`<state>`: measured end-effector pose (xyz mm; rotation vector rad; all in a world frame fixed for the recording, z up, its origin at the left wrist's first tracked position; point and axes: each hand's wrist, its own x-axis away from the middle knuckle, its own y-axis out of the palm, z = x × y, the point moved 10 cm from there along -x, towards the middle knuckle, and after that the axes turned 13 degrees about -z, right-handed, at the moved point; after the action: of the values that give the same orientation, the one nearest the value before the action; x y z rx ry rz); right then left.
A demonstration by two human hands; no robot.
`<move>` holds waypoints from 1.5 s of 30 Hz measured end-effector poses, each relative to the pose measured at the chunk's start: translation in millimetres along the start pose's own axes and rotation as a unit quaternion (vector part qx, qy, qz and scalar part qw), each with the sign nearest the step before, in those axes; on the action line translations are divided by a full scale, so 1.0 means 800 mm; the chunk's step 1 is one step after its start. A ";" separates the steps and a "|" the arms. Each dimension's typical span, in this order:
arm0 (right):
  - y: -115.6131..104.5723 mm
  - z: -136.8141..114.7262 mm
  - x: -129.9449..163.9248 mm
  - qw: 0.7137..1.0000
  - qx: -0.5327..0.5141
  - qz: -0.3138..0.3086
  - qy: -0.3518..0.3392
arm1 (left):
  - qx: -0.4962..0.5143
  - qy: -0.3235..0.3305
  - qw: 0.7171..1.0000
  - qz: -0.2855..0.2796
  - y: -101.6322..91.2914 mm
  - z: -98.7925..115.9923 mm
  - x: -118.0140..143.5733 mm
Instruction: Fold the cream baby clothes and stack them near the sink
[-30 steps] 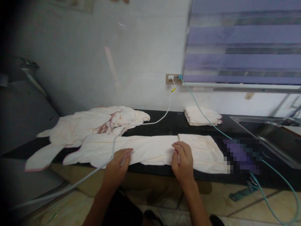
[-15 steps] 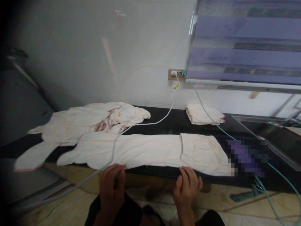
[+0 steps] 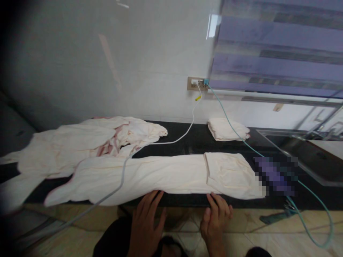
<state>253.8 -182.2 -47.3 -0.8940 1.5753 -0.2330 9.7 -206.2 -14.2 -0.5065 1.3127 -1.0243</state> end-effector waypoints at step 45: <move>-0.023 -0.005 -0.014 0.990 -0.098 -0.103 -0.026 | 0.052 -0.019 0.998 0.022 0.007 -0.003 0.001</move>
<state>257.2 -188.5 -26.9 -1.2093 1.4749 -0.2022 9.3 -203.6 -19.6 -0.4147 1.2243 -1.0369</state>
